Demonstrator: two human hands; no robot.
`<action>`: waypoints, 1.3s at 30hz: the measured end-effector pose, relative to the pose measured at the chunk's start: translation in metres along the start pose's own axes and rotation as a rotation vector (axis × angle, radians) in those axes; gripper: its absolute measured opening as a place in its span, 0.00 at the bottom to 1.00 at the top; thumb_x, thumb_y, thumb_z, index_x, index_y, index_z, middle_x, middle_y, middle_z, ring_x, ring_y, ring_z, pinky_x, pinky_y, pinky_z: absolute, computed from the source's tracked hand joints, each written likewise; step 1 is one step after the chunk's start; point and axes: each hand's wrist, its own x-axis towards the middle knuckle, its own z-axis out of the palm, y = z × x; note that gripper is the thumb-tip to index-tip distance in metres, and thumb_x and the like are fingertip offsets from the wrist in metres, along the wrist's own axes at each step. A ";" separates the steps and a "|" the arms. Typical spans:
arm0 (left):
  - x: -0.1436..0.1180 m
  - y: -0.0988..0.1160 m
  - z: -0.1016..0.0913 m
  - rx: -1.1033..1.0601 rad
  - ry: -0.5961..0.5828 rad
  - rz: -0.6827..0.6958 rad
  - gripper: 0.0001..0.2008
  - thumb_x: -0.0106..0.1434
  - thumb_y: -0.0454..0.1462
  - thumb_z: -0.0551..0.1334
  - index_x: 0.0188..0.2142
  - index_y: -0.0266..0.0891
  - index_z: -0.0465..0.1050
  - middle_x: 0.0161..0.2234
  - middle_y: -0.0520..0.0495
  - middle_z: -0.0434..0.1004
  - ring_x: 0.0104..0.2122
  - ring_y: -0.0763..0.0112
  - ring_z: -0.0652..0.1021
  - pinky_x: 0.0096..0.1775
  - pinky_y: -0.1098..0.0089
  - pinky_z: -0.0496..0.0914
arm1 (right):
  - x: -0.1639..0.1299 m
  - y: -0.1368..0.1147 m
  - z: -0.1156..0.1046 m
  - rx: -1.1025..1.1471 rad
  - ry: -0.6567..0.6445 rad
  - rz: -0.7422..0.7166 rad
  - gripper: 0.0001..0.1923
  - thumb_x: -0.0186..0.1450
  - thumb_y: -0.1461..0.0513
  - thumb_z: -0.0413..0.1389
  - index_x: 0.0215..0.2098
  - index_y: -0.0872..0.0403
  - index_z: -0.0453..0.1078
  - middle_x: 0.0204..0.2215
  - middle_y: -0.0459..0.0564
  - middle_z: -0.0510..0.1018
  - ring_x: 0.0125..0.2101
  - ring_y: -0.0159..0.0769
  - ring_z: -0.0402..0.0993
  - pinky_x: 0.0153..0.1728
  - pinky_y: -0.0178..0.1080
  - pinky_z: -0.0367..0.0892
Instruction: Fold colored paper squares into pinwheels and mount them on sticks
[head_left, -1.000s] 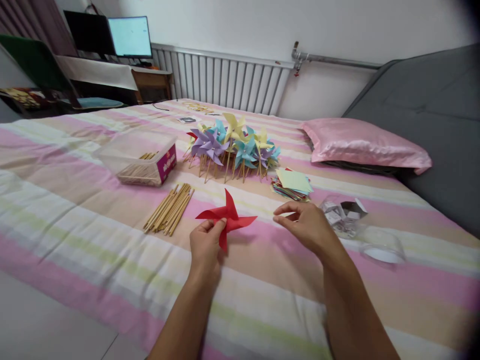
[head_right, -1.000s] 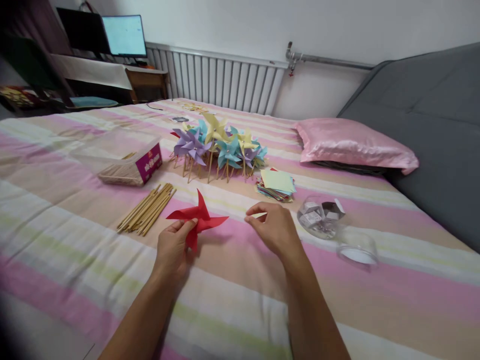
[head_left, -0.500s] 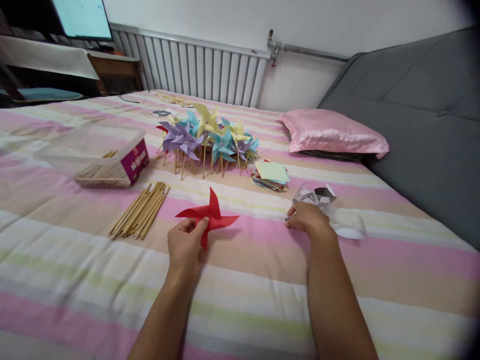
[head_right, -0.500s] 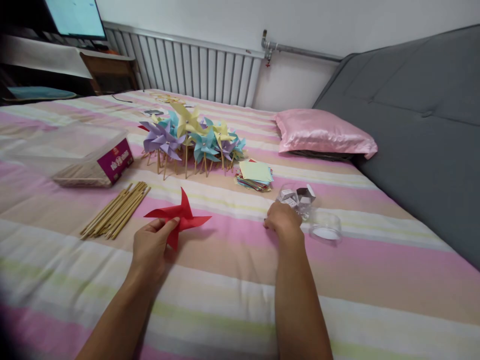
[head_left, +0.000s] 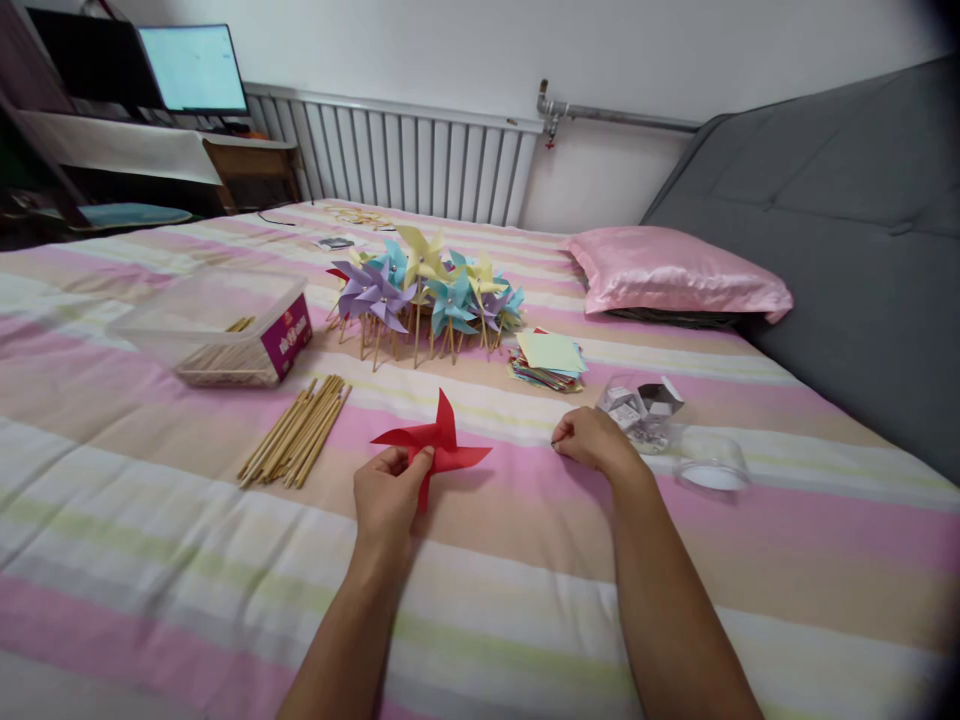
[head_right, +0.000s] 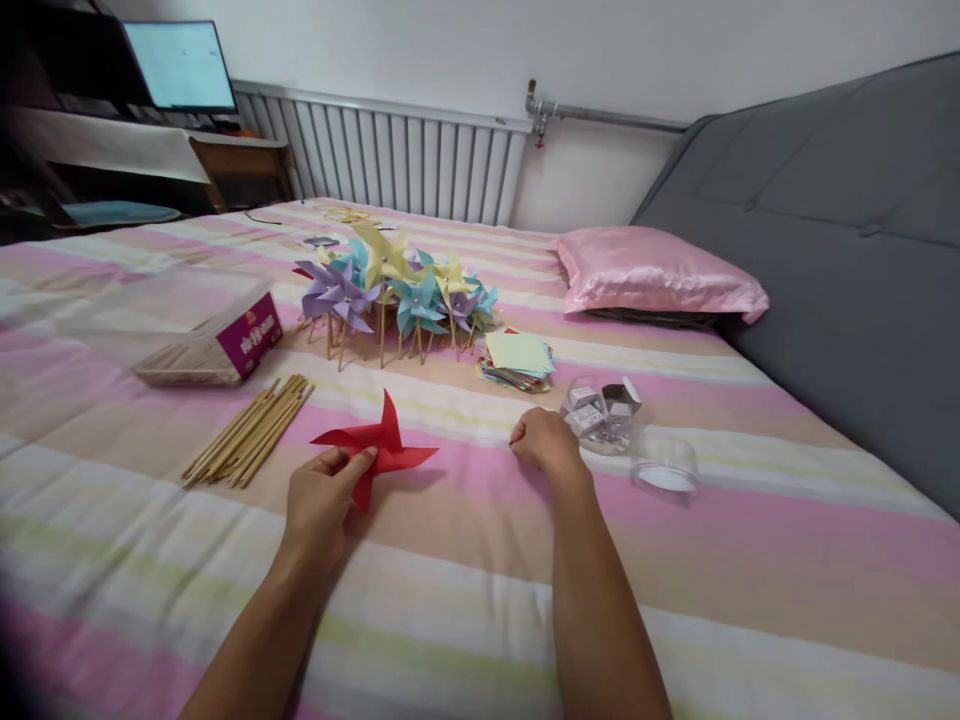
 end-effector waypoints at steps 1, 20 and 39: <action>-0.001 0.001 0.000 0.011 0.001 0.002 0.14 0.44 0.41 0.68 0.26 0.31 0.75 0.20 0.49 0.73 0.20 0.78 0.67 0.22 0.76 0.58 | 0.001 -0.001 0.002 0.017 0.012 -0.029 0.10 0.46 0.70 0.56 0.24 0.52 0.75 0.24 0.48 0.80 0.28 0.35 0.75 0.27 0.31 0.61; -0.003 0.003 0.000 0.013 -0.017 0.003 0.12 0.44 0.41 0.68 0.22 0.32 0.73 0.19 0.52 0.70 0.19 0.79 0.65 0.22 0.76 0.56 | 0.003 -0.011 0.008 0.273 0.161 -0.192 0.13 0.54 0.71 0.52 0.32 0.55 0.76 0.31 0.50 0.81 0.31 0.33 0.76 0.30 0.31 0.64; -0.002 0.003 -0.001 0.026 -0.010 0.012 0.10 0.46 0.39 0.68 0.21 0.33 0.73 0.17 0.53 0.68 0.18 0.79 0.64 0.21 0.76 0.56 | 0.002 -0.025 0.017 0.178 0.179 -0.285 0.08 0.53 0.67 0.58 0.30 0.52 0.77 0.30 0.48 0.82 0.31 0.35 0.75 0.32 0.33 0.63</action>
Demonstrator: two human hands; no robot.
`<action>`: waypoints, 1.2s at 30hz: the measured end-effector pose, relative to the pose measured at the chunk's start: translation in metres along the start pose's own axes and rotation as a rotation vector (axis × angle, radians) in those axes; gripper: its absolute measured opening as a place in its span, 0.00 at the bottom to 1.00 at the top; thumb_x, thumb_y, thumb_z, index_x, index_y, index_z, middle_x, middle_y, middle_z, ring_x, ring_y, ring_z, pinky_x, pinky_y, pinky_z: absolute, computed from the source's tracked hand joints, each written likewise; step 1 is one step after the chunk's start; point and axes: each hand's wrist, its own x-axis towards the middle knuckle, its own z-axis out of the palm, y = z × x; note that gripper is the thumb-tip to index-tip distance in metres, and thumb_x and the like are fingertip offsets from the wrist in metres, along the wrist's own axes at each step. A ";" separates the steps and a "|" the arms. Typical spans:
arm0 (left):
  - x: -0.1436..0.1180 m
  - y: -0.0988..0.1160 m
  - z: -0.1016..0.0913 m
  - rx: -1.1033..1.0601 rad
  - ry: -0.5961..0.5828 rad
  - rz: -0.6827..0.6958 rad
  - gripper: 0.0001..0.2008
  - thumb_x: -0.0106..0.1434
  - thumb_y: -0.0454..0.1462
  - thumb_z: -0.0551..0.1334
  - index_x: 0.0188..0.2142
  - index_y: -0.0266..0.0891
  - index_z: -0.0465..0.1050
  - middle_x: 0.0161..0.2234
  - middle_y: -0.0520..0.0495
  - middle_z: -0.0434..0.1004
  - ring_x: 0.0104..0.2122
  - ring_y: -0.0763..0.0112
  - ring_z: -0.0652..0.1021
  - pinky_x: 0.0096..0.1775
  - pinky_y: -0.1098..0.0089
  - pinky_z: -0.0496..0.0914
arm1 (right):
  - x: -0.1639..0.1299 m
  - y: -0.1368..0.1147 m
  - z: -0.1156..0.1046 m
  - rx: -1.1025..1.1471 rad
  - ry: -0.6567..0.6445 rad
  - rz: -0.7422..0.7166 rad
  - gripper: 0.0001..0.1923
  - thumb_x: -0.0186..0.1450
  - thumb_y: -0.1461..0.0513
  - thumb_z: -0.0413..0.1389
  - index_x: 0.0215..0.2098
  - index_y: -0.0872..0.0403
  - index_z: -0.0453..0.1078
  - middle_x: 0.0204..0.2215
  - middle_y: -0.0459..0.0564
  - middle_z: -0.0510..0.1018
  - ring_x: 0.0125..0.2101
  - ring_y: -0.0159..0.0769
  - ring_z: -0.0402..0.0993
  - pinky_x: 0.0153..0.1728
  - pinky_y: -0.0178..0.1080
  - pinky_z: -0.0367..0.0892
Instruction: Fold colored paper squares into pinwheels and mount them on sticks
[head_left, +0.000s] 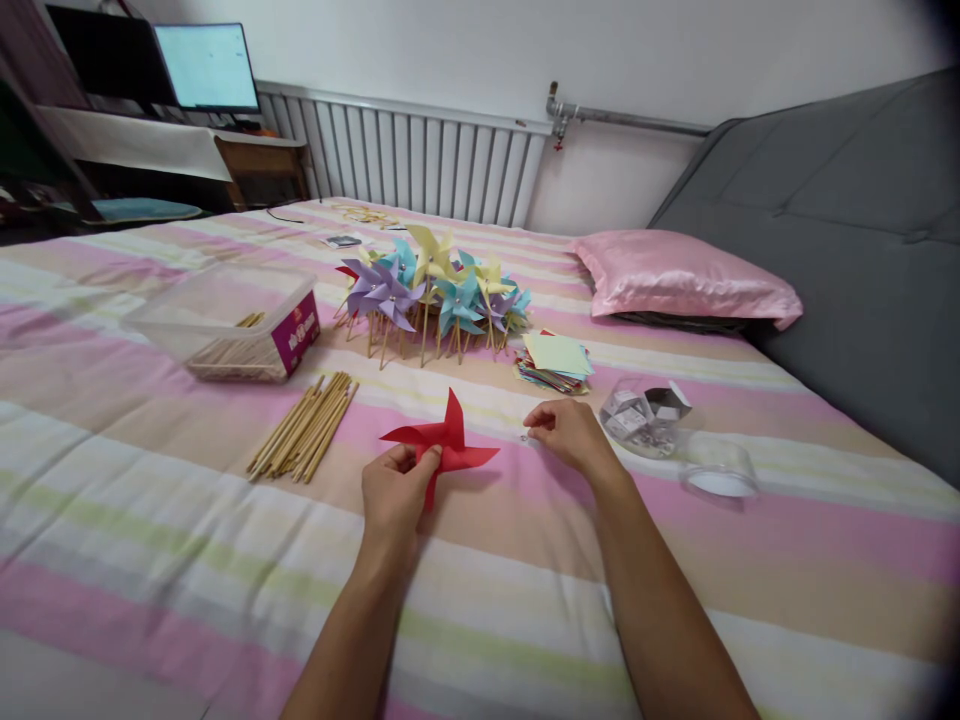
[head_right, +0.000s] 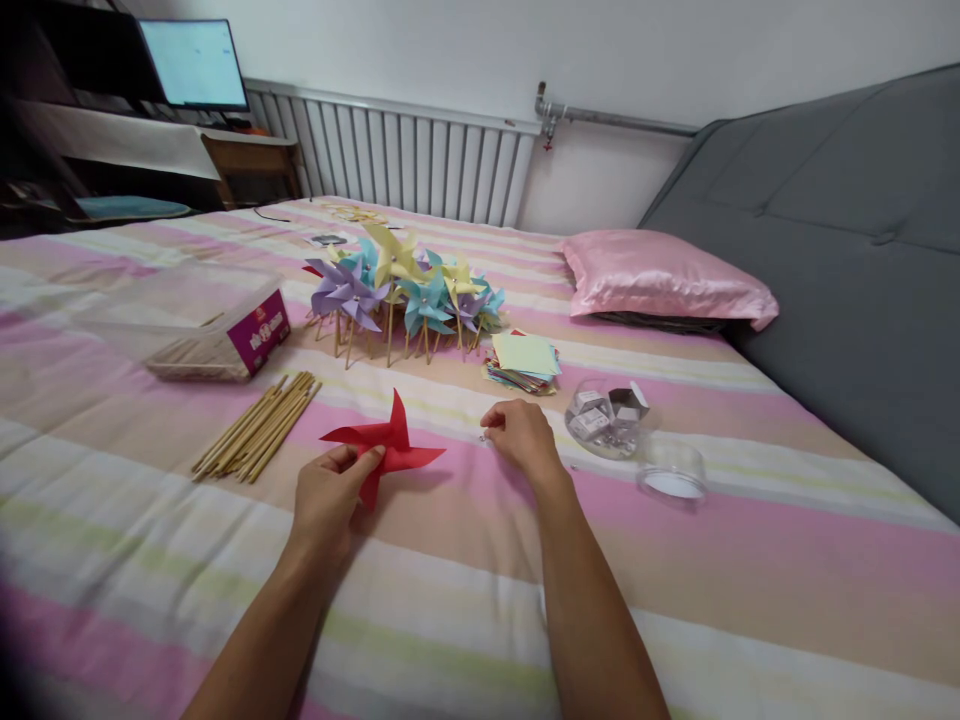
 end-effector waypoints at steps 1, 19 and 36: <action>0.000 0.000 0.000 -0.004 0.000 0.001 0.10 0.45 0.39 0.68 0.21 0.33 0.73 0.17 0.53 0.68 0.18 0.79 0.65 0.21 0.76 0.56 | 0.000 -0.001 0.000 -0.022 -0.012 0.016 0.07 0.53 0.66 0.58 0.29 0.52 0.77 0.29 0.48 0.82 0.31 0.36 0.75 0.31 0.33 0.63; 0.001 0.000 -0.001 -0.024 -0.007 -0.011 0.12 0.44 0.40 0.69 0.25 0.33 0.76 0.20 0.50 0.73 0.20 0.77 0.68 0.24 0.75 0.59 | 0.002 0.002 0.016 -0.068 -0.106 0.057 0.09 0.58 0.64 0.53 0.25 0.52 0.75 0.30 0.48 0.81 0.32 0.33 0.74 0.31 0.32 0.59; 0.003 -0.002 -0.001 -0.045 -0.005 -0.013 0.12 0.44 0.41 0.69 0.22 0.33 0.74 0.18 0.52 0.71 0.20 0.77 0.67 0.23 0.75 0.57 | -0.001 0.001 0.004 -0.121 -0.008 0.164 0.09 0.54 0.65 0.56 0.30 0.49 0.78 0.31 0.48 0.81 0.33 0.37 0.75 0.27 0.33 0.58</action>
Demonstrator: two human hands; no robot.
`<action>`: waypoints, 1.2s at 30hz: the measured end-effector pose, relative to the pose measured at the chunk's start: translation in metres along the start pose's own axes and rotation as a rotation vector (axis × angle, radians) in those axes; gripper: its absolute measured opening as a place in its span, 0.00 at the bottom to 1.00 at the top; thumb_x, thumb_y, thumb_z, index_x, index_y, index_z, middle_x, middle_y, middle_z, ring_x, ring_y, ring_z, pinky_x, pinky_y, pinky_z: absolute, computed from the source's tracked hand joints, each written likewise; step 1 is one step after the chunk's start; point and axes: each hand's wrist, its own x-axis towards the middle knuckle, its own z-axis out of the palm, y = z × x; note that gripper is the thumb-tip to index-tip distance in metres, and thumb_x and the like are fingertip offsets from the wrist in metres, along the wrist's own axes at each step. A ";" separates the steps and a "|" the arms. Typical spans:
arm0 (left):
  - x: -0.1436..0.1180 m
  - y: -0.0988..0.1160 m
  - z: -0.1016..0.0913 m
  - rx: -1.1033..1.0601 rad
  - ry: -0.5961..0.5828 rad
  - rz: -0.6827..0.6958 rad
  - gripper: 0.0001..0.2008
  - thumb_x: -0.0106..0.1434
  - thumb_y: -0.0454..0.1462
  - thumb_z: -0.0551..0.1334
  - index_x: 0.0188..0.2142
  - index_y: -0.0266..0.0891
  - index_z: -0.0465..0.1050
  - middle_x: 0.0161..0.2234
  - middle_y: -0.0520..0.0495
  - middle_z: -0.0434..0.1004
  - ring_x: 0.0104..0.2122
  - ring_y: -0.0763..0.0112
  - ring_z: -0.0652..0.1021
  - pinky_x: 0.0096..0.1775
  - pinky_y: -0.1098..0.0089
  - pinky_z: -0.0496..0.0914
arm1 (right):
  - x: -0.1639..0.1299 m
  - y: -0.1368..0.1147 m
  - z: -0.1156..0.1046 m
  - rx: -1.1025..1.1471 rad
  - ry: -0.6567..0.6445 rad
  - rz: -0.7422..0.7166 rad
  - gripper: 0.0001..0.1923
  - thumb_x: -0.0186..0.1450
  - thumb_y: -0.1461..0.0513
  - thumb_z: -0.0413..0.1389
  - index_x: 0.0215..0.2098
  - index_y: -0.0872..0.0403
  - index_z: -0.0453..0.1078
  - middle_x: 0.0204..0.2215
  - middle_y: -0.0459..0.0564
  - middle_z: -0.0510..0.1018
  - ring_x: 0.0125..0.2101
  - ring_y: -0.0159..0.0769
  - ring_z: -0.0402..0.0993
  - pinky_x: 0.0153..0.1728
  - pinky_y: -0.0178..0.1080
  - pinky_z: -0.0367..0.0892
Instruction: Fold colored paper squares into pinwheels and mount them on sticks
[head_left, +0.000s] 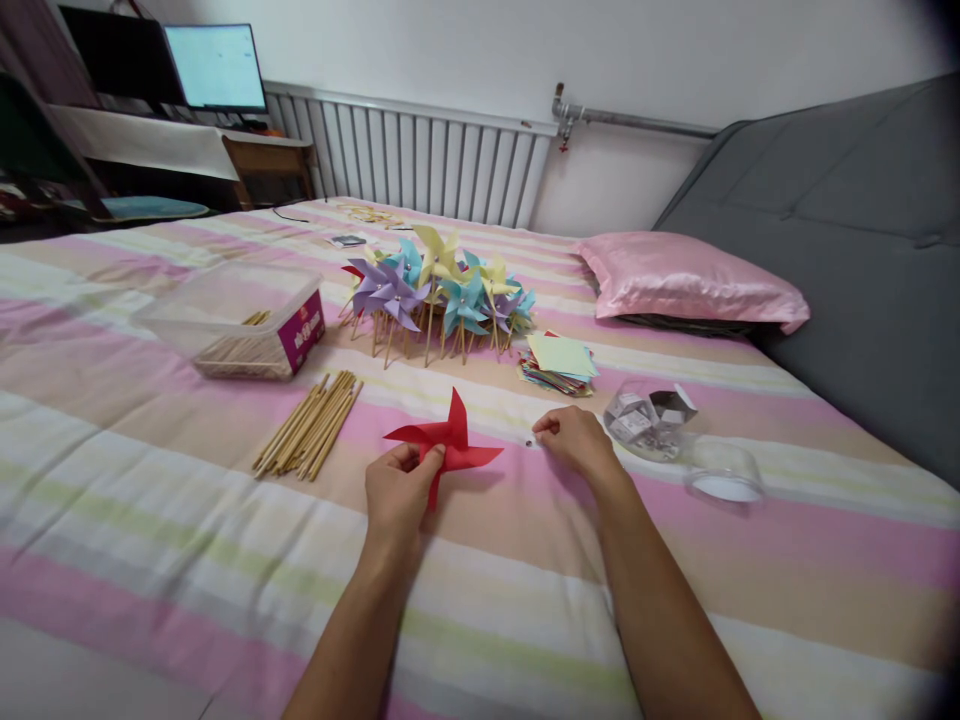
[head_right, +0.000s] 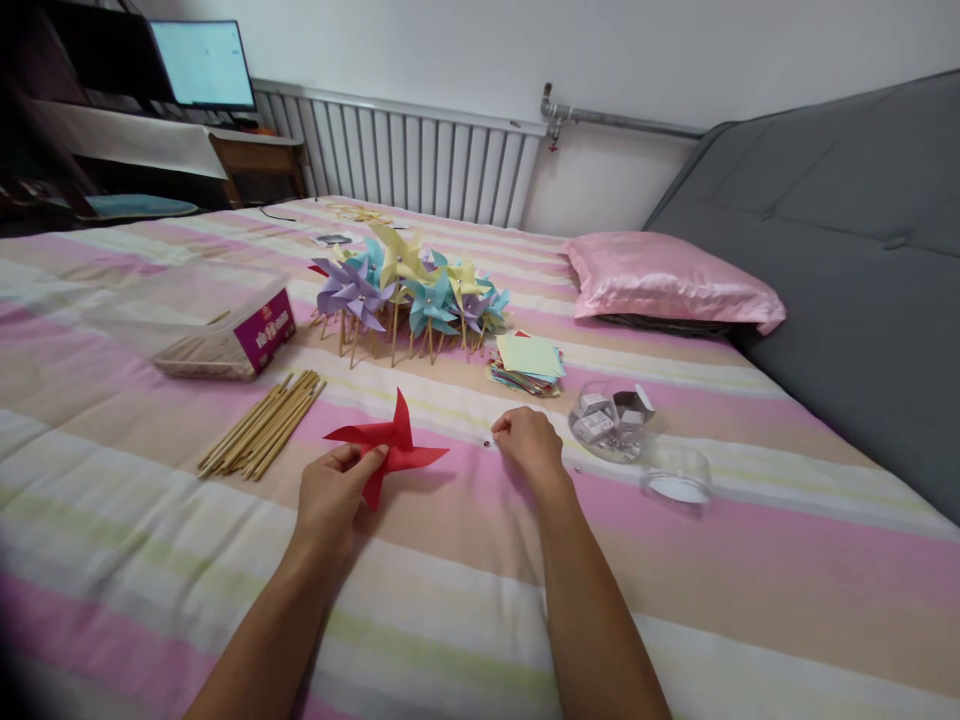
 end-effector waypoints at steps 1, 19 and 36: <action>0.000 0.000 0.000 -0.001 0.000 0.001 0.11 0.44 0.41 0.69 0.22 0.33 0.74 0.18 0.52 0.71 0.20 0.77 0.67 0.23 0.75 0.57 | -0.001 0.000 -0.001 -0.005 -0.009 -0.005 0.10 0.54 0.65 0.56 0.31 0.49 0.78 0.31 0.48 0.81 0.32 0.37 0.75 0.27 0.33 0.58; -0.002 0.002 0.000 -0.001 -0.007 -0.002 0.12 0.43 0.41 0.69 0.21 0.33 0.74 0.18 0.52 0.70 0.18 0.79 0.65 0.21 0.75 0.56 | -0.009 -0.013 0.000 -0.075 -0.118 -0.068 0.08 0.51 0.68 0.57 0.24 0.50 0.76 0.28 0.48 0.80 0.31 0.37 0.73 0.24 0.33 0.53; -0.003 0.003 -0.001 -0.080 0.027 0.023 0.12 0.45 0.40 0.68 0.22 0.32 0.73 0.19 0.50 0.72 0.20 0.77 0.68 0.24 0.75 0.59 | -0.048 -0.065 -0.026 0.758 -0.178 -0.419 0.06 0.59 0.60 0.55 0.31 0.54 0.72 0.27 0.45 0.76 0.22 0.28 0.64 0.25 0.31 0.58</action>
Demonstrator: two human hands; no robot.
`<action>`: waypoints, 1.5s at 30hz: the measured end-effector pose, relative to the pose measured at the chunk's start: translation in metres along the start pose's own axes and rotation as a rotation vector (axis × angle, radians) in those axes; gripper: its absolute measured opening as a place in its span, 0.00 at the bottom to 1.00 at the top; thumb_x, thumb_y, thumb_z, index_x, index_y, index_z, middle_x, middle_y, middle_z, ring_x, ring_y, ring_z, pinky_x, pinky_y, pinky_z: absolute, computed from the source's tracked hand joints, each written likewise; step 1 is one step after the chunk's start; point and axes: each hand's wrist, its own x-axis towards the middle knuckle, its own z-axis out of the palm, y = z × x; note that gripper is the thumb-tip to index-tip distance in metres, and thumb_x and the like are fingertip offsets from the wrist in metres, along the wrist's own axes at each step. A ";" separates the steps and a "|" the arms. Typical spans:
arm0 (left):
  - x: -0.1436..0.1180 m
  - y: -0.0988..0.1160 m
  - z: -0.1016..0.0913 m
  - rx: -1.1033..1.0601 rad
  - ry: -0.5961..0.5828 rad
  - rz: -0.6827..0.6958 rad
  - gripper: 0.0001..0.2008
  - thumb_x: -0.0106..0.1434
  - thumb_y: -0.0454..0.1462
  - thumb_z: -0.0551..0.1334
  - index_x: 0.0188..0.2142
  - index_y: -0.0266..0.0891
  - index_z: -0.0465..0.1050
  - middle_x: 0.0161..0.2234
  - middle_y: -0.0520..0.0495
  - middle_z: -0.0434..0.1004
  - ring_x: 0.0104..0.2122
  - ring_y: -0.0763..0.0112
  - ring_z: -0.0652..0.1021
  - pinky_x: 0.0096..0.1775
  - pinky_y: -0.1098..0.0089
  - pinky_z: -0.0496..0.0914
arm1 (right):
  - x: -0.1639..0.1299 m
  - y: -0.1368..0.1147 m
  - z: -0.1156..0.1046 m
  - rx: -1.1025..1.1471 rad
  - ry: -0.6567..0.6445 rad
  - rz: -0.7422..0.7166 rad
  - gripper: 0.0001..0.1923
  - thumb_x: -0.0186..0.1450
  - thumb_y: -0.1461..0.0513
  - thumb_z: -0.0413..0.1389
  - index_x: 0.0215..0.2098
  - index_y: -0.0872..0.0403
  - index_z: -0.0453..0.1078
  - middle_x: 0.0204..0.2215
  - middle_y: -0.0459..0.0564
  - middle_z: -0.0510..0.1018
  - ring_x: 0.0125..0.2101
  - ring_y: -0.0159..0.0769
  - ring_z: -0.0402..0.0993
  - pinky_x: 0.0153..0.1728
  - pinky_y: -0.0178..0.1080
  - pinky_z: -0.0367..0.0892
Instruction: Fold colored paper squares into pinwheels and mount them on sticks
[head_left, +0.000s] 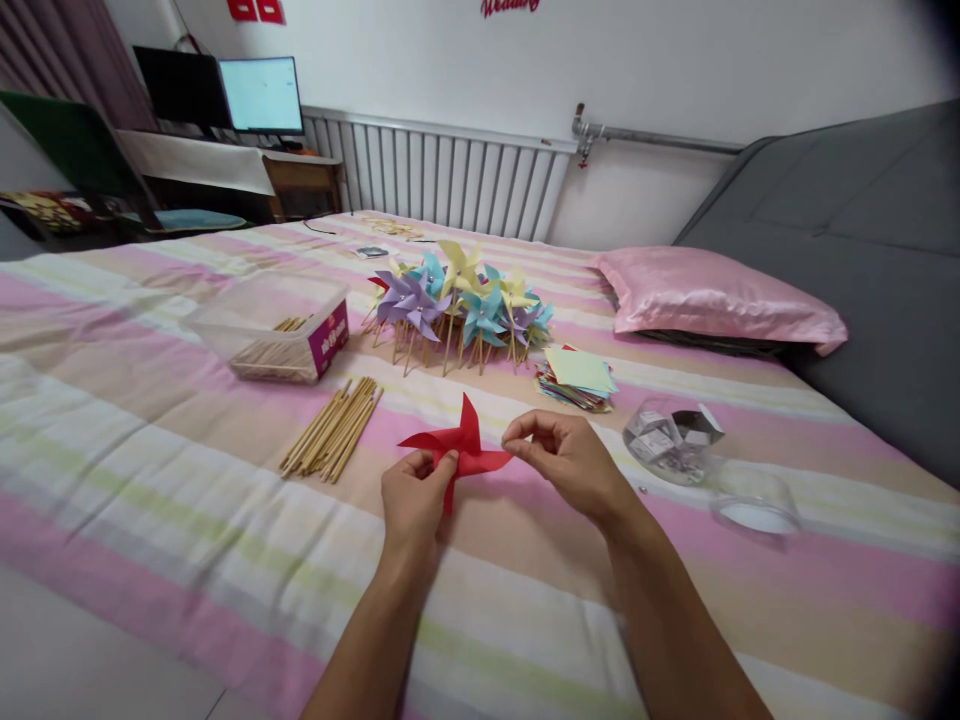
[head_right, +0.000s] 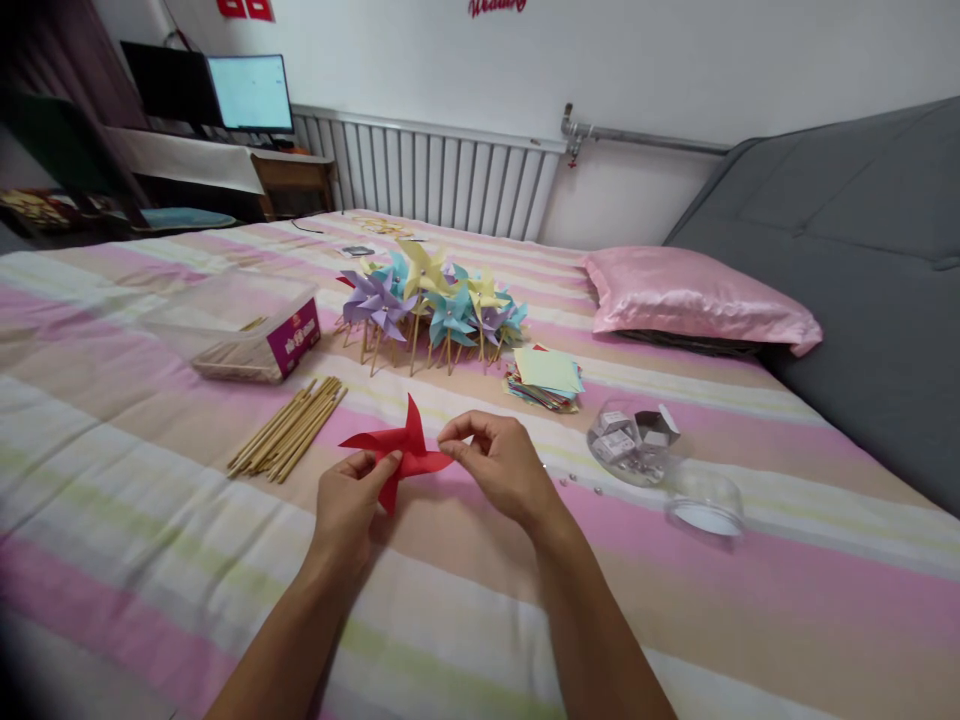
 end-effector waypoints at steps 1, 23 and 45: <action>0.000 0.000 0.000 0.002 0.002 0.008 0.12 0.45 0.40 0.68 0.22 0.32 0.73 0.18 0.51 0.72 0.19 0.77 0.68 0.24 0.75 0.59 | -0.002 -0.005 0.006 0.007 -0.019 -0.023 0.06 0.59 0.60 0.55 0.31 0.54 0.72 0.27 0.45 0.76 0.22 0.28 0.64 0.24 0.32 0.58; -0.006 0.009 -0.002 -0.237 -0.189 -0.008 0.11 0.45 0.37 0.71 0.27 0.32 0.78 0.25 0.45 0.79 0.25 0.74 0.75 0.31 0.74 0.67 | -0.001 0.001 0.038 -0.128 0.153 -0.171 0.03 0.56 0.64 0.61 0.28 0.48 0.78 0.36 0.49 0.70 0.42 0.39 0.68 0.46 0.43 0.62; -0.004 0.007 -0.005 -0.334 -0.242 -0.016 0.11 0.46 0.37 0.71 0.30 0.33 0.79 0.27 0.44 0.80 0.28 0.71 0.78 0.35 0.73 0.70 | -0.002 -0.002 0.038 -0.309 0.196 -0.382 0.03 0.60 0.63 0.59 0.30 0.49 0.75 0.41 0.49 0.75 0.42 0.40 0.70 0.47 0.46 0.58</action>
